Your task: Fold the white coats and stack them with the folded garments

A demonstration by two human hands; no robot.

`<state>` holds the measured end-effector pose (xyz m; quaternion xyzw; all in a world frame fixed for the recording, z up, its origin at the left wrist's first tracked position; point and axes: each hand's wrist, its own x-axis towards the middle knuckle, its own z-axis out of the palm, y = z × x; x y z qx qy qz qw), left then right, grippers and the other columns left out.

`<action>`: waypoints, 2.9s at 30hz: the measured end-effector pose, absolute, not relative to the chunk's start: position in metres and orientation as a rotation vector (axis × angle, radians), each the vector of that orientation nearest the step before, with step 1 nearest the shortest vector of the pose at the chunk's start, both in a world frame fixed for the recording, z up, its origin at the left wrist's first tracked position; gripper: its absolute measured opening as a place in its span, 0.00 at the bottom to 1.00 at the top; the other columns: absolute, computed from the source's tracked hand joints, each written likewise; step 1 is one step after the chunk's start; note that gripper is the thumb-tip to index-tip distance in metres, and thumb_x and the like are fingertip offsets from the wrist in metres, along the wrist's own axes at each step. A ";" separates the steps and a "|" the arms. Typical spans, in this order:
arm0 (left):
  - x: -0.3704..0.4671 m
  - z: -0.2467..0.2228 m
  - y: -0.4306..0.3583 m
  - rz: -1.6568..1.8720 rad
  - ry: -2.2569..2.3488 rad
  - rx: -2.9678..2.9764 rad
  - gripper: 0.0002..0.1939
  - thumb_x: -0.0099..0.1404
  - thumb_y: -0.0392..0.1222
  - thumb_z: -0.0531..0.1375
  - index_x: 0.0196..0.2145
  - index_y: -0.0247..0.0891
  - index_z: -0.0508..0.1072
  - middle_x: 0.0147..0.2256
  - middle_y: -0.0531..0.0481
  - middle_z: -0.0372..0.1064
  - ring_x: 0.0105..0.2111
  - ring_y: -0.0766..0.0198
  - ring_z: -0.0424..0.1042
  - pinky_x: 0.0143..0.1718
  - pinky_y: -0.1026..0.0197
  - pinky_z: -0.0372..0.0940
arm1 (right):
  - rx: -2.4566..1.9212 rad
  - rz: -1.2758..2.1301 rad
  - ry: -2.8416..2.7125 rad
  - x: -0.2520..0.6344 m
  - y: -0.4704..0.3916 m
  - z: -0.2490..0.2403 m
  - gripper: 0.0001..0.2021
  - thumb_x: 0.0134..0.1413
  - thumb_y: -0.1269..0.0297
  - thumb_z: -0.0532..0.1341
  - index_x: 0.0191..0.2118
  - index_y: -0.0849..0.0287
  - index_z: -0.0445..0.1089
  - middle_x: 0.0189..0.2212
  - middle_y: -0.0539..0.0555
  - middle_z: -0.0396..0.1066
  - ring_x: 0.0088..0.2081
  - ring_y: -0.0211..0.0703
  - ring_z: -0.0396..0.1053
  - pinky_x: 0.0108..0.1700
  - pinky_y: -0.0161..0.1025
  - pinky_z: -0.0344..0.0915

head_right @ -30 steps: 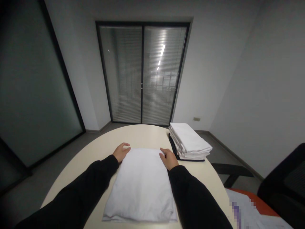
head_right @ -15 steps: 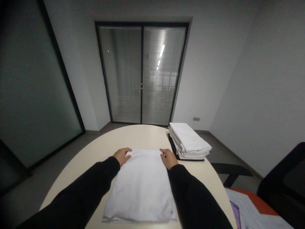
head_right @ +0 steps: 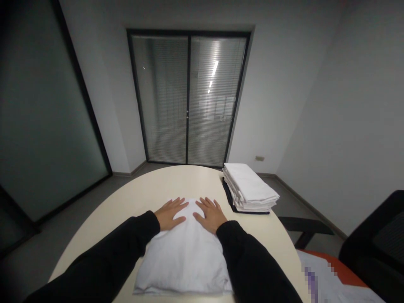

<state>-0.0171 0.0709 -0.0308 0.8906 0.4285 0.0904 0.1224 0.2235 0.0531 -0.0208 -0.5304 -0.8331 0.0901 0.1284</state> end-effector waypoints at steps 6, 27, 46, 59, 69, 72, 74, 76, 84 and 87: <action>-0.018 -0.023 0.068 0.127 1.255 2.645 0.40 0.62 0.65 0.52 0.66 0.49 0.46 0.67 0.44 0.35 0.66 0.46 0.35 0.63 0.40 0.37 | -1.556 0.319 -2.452 0.229 0.052 -0.020 0.34 0.58 0.38 0.47 0.65 0.49 0.51 0.67 0.54 0.45 0.67 0.52 0.38 0.65 0.57 0.33; -0.026 -0.020 0.056 0.276 1.020 2.821 0.41 0.57 0.63 0.60 0.64 0.50 0.55 0.66 0.46 0.45 0.64 0.46 0.47 0.62 0.43 0.44 | -1.580 0.323 -2.463 0.235 0.032 -0.025 0.40 0.51 0.37 0.55 0.66 0.46 0.48 0.68 0.55 0.41 0.67 0.60 0.35 0.63 0.63 0.34; -0.017 -0.015 0.048 0.194 0.964 2.697 0.45 0.46 0.69 0.64 0.60 0.54 0.62 0.64 0.51 0.50 0.64 0.37 0.43 0.61 0.36 0.42 | -1.430 0.097 -2.284 0.236 0.041 -0.009 0.21 0.58 0.45 0.53 0.47 0.55 0.71 0.41 0.57 0.72 0.47 0.48 0.66 0.54 0.48 0.55; -0.013 -0.031 0.049 0.155 1.271 2.682 0.50 0.54 0.72 0.56 0.67 0.52 0.43 0.68 0.42 0.32 0.65 0.34 0.30 0.60 0.32 0.36 | -1.672 0.333 -2.304 0.240 0.055 -0.031 0.33 0.58 0.38 0.47 0.65 0.48 0.52 0.67 0.55 0.44 0.68 0.54 0.37 0.64 0.59 0.38; -0.032 -0.043 0.081 0.231 1.588 2.408 0.33 0.68 0.66 0.36 0.65 0.53 0.52 0.67 0.48 0.37 0.66 0.42 0.33 0.62 0.37 0.34 | -1.867 0.275 -2.154 0.248 0.062 -0.037 0.30 0.61 0.40 0.43 0.64 0.45 0.54 0.68 0.53 0.42 0.68 0.55 0.36 0.63 0.63 0.35; -0.035 -0.047 0.083 0.275 1.569 2.458 0.34 0.67 0.66 0.38 0.65 0.53 0.52 0.67 0.48 0.37 0.66 0.45 0.32 0.62 0.38 0.34 | -1.850 0.207 -2.173 0.248 0.058 -0.031 0.30 0.61 0.41 0.45 0.64 0.48 0.56 0.67 0.55 0.42 0.68 0.55 0.35 0.63 0.62 0.33; -0.035 -0.049 0.082 0.292 1.564 2.475 0.34 0.67 0.66 0.38 0.65 0.52 0.52 0.67 0.48 0.38 0.66 0.45 0.33 0.62 0.38 0.34 | -1.781 0.174 -2.224 0.246 0.051 -0.024 0.30 0.61 0.41 0.46 0.63 0.48 0.57 0.67 0.55 0.41 0.68 0.54 0.34 0.64 0.62 0.30; -0.035 -0.050 0.082 0.297 1.583 2.482 0.34 0.67 0.66 0.39 0.65 0.51 0.52 0.67 0.47 0.39 0.66 0.44 0.35 0.62 0.38 0.34 | -1.671 0.210 -2.319 0.243 0.041 -0.016 0.30 0.60 0.40 0.46 0.63 0.46 0.56 0.68 0.54 0.40 0.68 0.54 0.33 0.64 0.61 0.29; -0.032 -0.043 0.079 0.399 1.532 2.686 0.30 0.69 0.59 0.45 0.63 0.43 0.56 0.65 0.45 0.46 0.65 0.48 0.42 0.63 0.41 0.41 | -1.534 0.425 -2.589 0.231 0.023 -0.014 0.40 0.52 0.33 0.51 0.67 0.43 0.45 0.68 0.52 0.34 0.68 0.59 0.29 0.64 0.63 0.28; -0.032 -0.042 0.075 0.440 1.158 2.851 0.29 0.68 0.56 0.49 0.63 0.45 0.56 0.64 0.47 0.50 0.63 0.53 0.51 0.62 0.48 0.49 | -1.547 0.341 -2.558 0.231 0.032 -0.021 0.41 0.50 0.32 0.50 0.66 0.44 0.46 0.68 0.52 0.36 0.68 0.59 0.30 0.64 0.63 0.27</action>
